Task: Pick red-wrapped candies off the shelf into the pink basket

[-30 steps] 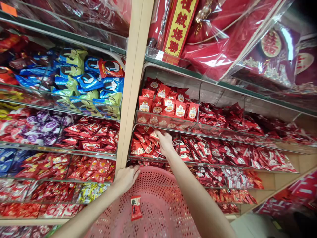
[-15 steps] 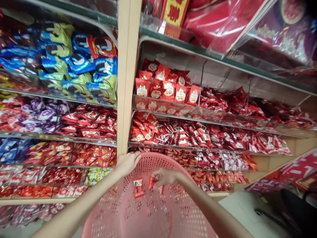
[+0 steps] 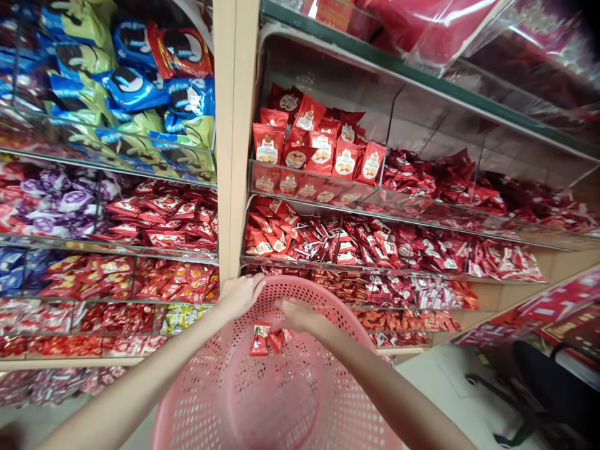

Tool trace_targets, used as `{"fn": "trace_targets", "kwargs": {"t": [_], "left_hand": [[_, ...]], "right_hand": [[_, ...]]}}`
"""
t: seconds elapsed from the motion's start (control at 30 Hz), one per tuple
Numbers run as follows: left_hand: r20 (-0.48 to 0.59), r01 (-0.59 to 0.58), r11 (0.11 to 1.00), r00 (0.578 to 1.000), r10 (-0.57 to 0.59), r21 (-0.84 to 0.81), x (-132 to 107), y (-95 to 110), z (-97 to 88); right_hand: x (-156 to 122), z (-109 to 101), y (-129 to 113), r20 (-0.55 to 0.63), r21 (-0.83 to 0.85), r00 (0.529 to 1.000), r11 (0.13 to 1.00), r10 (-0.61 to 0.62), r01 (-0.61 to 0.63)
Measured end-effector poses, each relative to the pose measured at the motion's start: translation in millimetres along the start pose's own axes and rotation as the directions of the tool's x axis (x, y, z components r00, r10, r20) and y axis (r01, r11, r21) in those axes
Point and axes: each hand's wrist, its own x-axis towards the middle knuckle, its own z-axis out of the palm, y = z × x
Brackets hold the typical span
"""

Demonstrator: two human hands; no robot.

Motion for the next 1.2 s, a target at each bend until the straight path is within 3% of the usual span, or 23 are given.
{"fn": "trace_targets", "kwargs": {"t": [0.1, 0.3, 0.47, 0.67, 0.77, 0.9, 0.97, 1.03, 1.13, 1.2], "left_hand": [[-0.004, -0.002, 1.0, 1.0, 0.002, -0.002, -0.2, -0.2, 1.2], [-0.017, -0.003, 1.0, 1.0, 0.002, -0.009, 0.6, -0.2, 2.6], [-0.03, -0.008, 1.0, 1.0, 0.007, -0.009, 1.2, -0.1, 3.6], [-0.03, -0.002, 1.0, 1.0, 0.002, -0.008, 0.5, 0.5, 2.9], [-0.026, 0.014, 1.0, 1.0, -0.014, -0.004, -0.2, 1.8, 1.4], [-0.006, 0.024, 1.0, 1.0, -0.024, -0.006, 0.1, 2.9, 0.5], [0.011, 0.028, 1.0, 1.0, -0.027, -0.011, 1.1, 2.9, 0.8], [0.031, 0.036, 0.999, 0.999, -0.035, -0.017, 2.4, 2.7, 1.0], [0.054, 0.043, 0.999, 0.998, -0.042, -0.02, 3.6, 2.5, 0.9], [0.059, 0.04, 0.999, 0.998, -0.039, -0.023, 3.6, 2.6, 0.7]], "right_hand": [[-15.5, 5.2, 2.6, -0.051, -0.052, 0.988, 0.987, 0.149, -0.151], [-22.7, 42.3, -4.7, 0.071, -0.036, 0.938, 0.941, 0.338, -0.337], [-19.9, 48.3, -1.2, -0.041, -0.008, 0.963, 0.963, 0.267, -0.268], [-16.1, 61.2, 13.7, -0.064, 0.307, 0.946, 0.908, 0.318, -0.284], [-12.2, 66.0, 11.9, -0.067, 0.329, 0.938, 0.895, 0.34, -0.3], [-16.8, 51.4, 0.5, -0.106, 0.24, 0.934, 0.92, 0.342, -0.31], [-23.5, 44.7, -7.3, -0.22, 0.093, 0.945, 0.97, 0.241, -0.225], [-30.9, 47.0, -14.8, -0.307, -0.061, 0.952, 0.998, 0.001, -0.02], [-38.0, 69.1, -21.3, -0.253, -0.167, 0.913, 0.944, -0.32, 0.284], [-37.7, 88.7, -21.3, -0.203, -0.148, 0.916, 0.935, -0.347, 0.321]]}}
